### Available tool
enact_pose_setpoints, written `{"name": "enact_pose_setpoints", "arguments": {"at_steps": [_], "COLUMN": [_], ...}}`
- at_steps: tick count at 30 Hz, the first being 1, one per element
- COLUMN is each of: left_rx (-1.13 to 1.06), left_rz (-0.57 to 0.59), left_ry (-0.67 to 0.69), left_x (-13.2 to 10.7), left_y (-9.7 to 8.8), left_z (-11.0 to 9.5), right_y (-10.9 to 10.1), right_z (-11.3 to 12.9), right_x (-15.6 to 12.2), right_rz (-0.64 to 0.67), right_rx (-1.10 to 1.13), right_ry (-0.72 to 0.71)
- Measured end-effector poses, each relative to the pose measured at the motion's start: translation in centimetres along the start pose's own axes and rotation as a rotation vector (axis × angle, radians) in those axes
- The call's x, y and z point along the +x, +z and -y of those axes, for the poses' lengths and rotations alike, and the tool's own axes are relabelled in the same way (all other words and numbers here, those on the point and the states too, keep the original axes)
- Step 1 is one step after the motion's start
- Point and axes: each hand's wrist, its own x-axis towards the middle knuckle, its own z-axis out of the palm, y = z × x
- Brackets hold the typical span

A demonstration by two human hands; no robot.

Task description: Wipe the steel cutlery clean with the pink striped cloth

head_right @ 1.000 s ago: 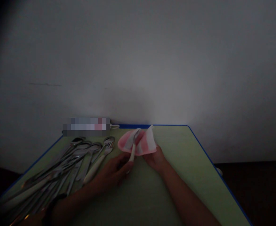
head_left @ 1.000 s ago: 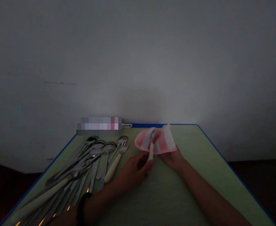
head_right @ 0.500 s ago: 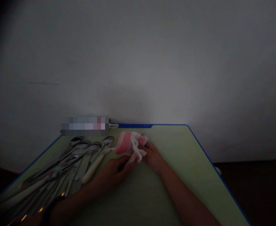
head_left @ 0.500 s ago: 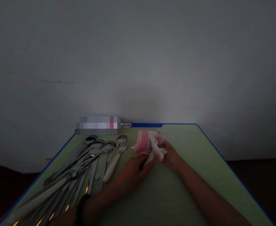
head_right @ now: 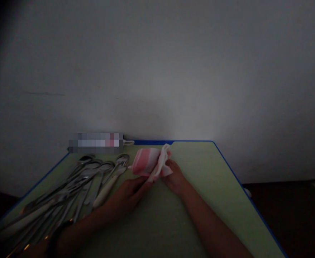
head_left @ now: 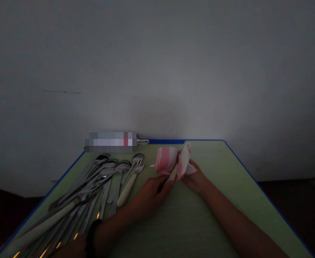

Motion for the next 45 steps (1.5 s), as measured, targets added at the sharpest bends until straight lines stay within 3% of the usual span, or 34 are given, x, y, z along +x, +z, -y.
{"name": "enact_pose_setpoints", "arguments": {"at_steps": [8,13,26,38,45], "left_rx": [0.016,0.026,-0.092,-0.003,-0.172], "left_rz": [0.019,0.017,0.007,0.010,0.051], "left_ry": [-0.030,-0.055,-0.028,-0.077,-0.134], "left_x": [-0.2,-0.2,-0.1,-0.1,-0.3], "left_y": [0.0,-0.1,0.1,-0.3,-0.3], "left_z": [0.2,0.2,0.2,0.0,0.1], "right_y": [-0.1,1.1,0.6,-0.4,0.1], "right_z": [0.2,0.8,-0.1,-0.2,1.2], "right_x": [0.7,0.9,0.3,1.2,0.7], "right_rz": [-0.018,-0.043,-0.058,-0.163,-0.007], "right_rx": [0.126,0.114,-0.190,0.159,0.396], "right_ry": [0.064,-0.062,-0.064,0.020,0.057]}}
